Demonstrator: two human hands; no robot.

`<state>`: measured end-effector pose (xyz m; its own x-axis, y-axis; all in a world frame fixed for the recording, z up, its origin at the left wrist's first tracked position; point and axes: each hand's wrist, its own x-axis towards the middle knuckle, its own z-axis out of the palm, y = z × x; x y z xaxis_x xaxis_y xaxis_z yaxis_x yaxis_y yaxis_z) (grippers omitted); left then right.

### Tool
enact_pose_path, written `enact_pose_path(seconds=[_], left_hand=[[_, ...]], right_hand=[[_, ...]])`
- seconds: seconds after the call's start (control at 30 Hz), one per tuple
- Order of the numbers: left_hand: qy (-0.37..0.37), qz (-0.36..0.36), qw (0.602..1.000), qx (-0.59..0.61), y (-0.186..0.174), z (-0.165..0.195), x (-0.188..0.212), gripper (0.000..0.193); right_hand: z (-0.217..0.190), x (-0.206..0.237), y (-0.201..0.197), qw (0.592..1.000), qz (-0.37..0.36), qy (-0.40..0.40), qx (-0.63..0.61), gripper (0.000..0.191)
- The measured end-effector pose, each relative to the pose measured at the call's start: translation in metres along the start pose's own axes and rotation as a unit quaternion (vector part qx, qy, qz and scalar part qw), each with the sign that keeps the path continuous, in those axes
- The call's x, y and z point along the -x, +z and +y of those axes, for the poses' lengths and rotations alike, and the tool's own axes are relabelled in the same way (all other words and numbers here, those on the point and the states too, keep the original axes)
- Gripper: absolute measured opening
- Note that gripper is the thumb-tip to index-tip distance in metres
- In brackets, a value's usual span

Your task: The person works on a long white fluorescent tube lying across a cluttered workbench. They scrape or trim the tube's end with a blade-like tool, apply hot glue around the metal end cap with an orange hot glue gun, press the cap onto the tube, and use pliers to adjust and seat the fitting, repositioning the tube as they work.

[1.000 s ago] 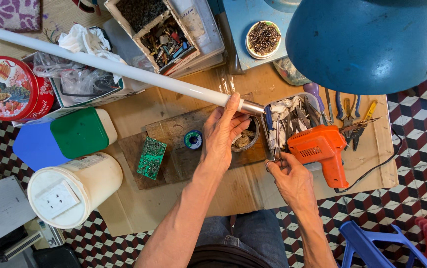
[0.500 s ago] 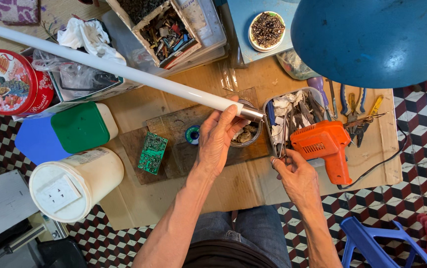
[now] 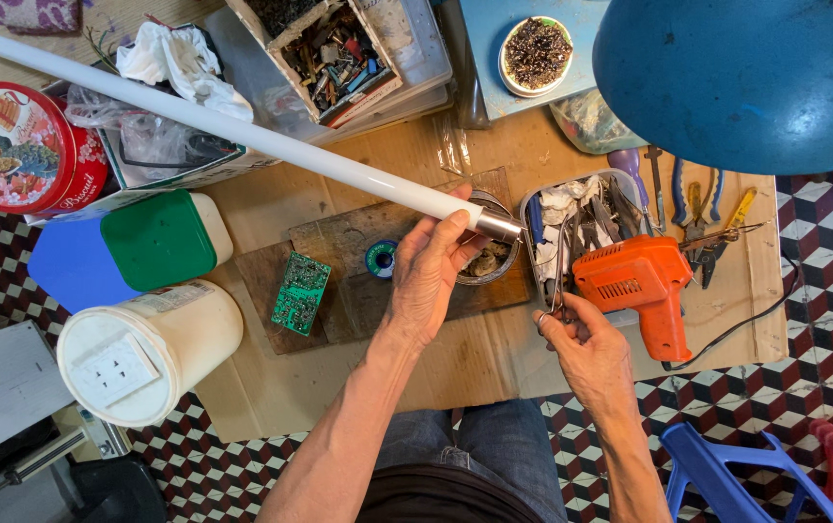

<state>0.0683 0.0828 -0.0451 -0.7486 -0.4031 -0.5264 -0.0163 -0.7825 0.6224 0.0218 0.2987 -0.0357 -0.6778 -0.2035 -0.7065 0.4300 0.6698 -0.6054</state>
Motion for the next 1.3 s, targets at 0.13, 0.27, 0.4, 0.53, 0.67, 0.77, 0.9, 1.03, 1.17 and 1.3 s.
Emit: enact_pose_path(seconds=[0.13, 0.27, 0.4, 0.53, 0.67, 0.77, 0.9, 1.03, 1.17, 1.3], left_hand=[[0.002, -0.006, 1.0, 0.006, -0.001, 0.0, 0.001, 0.052], [0.007, -0.012, 1.0, -0.003, -0.001, 0.0, 0.003, 0.054], [0.004, -0.011, 1.0, -0.004, 0.0, 0.003, 0.003, 0.058], [-0.005, -0.012, 1.0, 0.026, 0.001, 0.005, 0.004, 0.056], [-0.005, -0.008, 0.998, 0.054, 0.002, 0.004, 0.004, 0.053], [-0.008, 0.0, 0.998, 0.064, 0.004, 0.003, 0.004, 0.052], [-0.006, 0.006, 0.998, 0.059, 0.006, 0.0, 0.004, 0.052], [-0.005, 0.014, 0.999, 0.047, 0.007, 0.0, 0.004, 0.051], [-0.004, 0.016, 0.999, 0.035, 0.008, 0.001, 0.005, 0.052], [0.0, 0.018, 0.999, 0.031, 0.01, 0.002, 0.005, 0.053]], right_hand=[[-0.001, 0.002, 0.002, 1.0, 0.001, 0.01, 0.0, 0.051], [-0.002, 0.003, 0.001, 1.0, 0.0, 0.002, -0.005, 0.05], [-0.002, 0.003, 0.001, 1.0, -0.002, 0.005, -0.017, 0.05], [-0.002, 0.005, 0.0, 0.999, -0.014, 0.007, -0.041, 0.047], [0.0, 0.015, -0.003, 0.992, -0.059, 0.018, -0.111, 0.044], [0.003, 0.024, -0.002, 0.977, -0.095, 0.034, -0.188, 0.044], [0.006, 0.032, 0.001, 0.937, -0.159, 0.048, -0.308, 0.046], [0.005, 0.033, 0.001, 0.928, -0.182, 0.034, -0.323, 0.049], [0.002, 0.037, -0.001, 0.927, -0.187, 0.03, -0.322, 0.054], [-0.001, 0.041, -0.001, 0.922, -0.195, 0.042, -0.333, 0.058]])
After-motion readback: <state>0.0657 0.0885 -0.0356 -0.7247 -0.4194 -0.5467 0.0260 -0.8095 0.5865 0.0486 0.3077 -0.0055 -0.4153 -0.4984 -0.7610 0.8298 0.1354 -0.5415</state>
